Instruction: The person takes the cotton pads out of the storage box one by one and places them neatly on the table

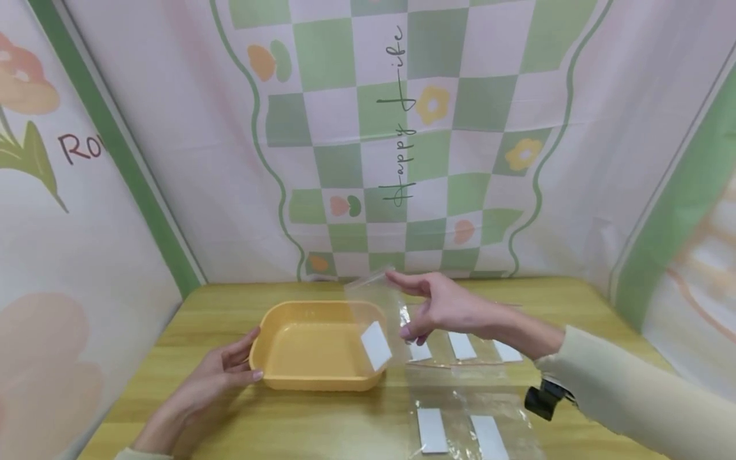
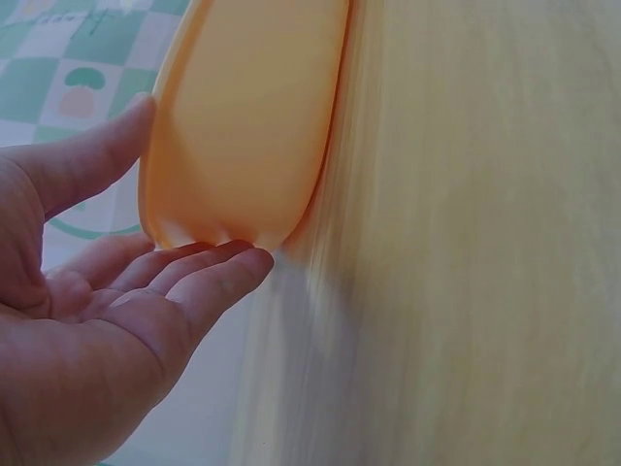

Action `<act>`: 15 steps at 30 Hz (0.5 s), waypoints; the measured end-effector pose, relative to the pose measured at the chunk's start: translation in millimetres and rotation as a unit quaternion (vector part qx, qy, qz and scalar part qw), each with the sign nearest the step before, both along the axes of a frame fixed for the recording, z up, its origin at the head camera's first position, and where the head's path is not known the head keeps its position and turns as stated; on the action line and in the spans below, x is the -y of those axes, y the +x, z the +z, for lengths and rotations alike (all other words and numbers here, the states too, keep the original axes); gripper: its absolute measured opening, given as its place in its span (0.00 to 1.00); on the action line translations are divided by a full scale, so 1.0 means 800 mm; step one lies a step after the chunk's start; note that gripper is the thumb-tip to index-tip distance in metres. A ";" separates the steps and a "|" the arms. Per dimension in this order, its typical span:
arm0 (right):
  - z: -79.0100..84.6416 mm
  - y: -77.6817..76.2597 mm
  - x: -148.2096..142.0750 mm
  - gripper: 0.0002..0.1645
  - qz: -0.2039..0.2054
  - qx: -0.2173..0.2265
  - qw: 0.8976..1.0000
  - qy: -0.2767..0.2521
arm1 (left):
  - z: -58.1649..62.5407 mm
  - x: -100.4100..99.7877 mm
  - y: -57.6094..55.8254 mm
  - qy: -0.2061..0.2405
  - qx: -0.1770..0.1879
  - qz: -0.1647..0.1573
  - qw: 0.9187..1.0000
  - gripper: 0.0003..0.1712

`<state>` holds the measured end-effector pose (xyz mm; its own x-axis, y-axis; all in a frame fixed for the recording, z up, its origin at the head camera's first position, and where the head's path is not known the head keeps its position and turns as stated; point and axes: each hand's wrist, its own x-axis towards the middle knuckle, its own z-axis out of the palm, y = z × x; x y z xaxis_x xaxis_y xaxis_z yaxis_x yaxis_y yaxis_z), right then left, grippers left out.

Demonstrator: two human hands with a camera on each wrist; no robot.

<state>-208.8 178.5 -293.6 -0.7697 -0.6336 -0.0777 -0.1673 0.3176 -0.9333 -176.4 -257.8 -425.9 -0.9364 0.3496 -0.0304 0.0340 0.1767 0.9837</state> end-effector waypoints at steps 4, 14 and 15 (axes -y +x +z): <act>-0.004 0.008 -0.022 0.66 -0.005 0.002 1.000 -0.008 | -0.001 0.000 0.001 0.000 0.002 0.003 1.000 0.53; -0.021 0.038 -0.094 0.66 -0.017 -0.013 0.999 -0.027 | -0.002 0.000 0.000 0.012 0.013 0.005 1.000 0.54; -0.023 0.041 -0.100 0.66 -0.017 -0.016 0.999 -0.027 | -0.002 0.000 0.000 0.013 0.012 0.004 1.000 0.54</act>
<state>-176.0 258.8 -312.0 -0.7920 -0.6103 -0.0187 -0.1875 0.2723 -0.9438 -176.7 -257.7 -427.9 -0.9383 0.3429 -0.0438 0.0093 0.1515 0.9884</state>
